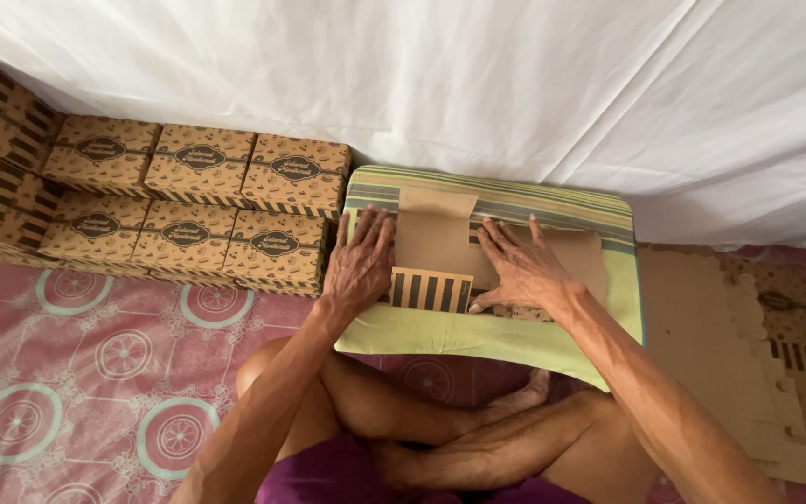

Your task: The person assembles a flat cardboard box by folding the sides and tucking the flaps into slots. They then close the lid and press the edges to secure the box.

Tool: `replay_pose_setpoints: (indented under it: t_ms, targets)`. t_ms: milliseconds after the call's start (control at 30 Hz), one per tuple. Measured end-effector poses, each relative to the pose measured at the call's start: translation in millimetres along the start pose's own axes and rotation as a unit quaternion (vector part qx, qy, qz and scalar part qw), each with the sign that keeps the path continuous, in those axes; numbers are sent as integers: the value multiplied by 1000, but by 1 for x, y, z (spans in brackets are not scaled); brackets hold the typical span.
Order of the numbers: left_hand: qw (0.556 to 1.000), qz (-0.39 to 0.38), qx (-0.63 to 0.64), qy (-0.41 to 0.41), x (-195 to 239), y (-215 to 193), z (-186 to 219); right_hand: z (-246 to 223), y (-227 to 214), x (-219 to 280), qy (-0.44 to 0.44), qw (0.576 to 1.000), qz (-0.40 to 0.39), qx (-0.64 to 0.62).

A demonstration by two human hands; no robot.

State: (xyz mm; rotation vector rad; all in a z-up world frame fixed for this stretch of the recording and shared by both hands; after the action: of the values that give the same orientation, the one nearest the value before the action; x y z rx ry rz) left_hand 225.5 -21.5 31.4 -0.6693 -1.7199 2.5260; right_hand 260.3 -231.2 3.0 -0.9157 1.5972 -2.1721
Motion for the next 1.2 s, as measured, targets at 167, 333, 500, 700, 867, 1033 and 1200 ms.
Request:
replay_pose_setpoints:
  t_ms: [167, 333, 500, 700, 867, 1033, 1200]
  targets:
    - [996, 39, 32, 73, -2, 1, 1, 0, -2, -8, -3, 999, -13, -30]
    - [996, 76, 29, 46, 1, 0, -2, -3, -4, -6, -9, 1000, 2, -22]
    - [987, 153, -46, 4, 5, -6, -15, -3, -4, -5, 1, 1000, 10, -16]
    - [980, 191, -44, 14, 9, -13, -11, -14, -15, 16, 15, 999, 37, -27]
    - [977, 204, -56, 16, 10, -12, -11, -18, -20, 25, 19, 998, 47, -30]
    - [973, 217, -74, 7, 13, -18, -13, -17, -26, 38, 32, 998, 49, -11]
    - [977, 207, -43, -7, 16, -17, -18, -10, -33, 84, 83, 973, 177, -121]
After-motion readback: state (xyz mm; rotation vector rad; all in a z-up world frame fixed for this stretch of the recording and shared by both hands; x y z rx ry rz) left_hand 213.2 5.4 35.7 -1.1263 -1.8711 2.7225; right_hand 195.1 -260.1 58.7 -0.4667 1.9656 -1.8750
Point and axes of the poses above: each hand's wrist, its own x-axis away from the middle knuckle, its own y-axis out of the palm, z = x × y, the point moved 10 cm from there along -x, towards the middle knuckle, and after that the axes turned 12 degrees about x, right-handed, at the moved point
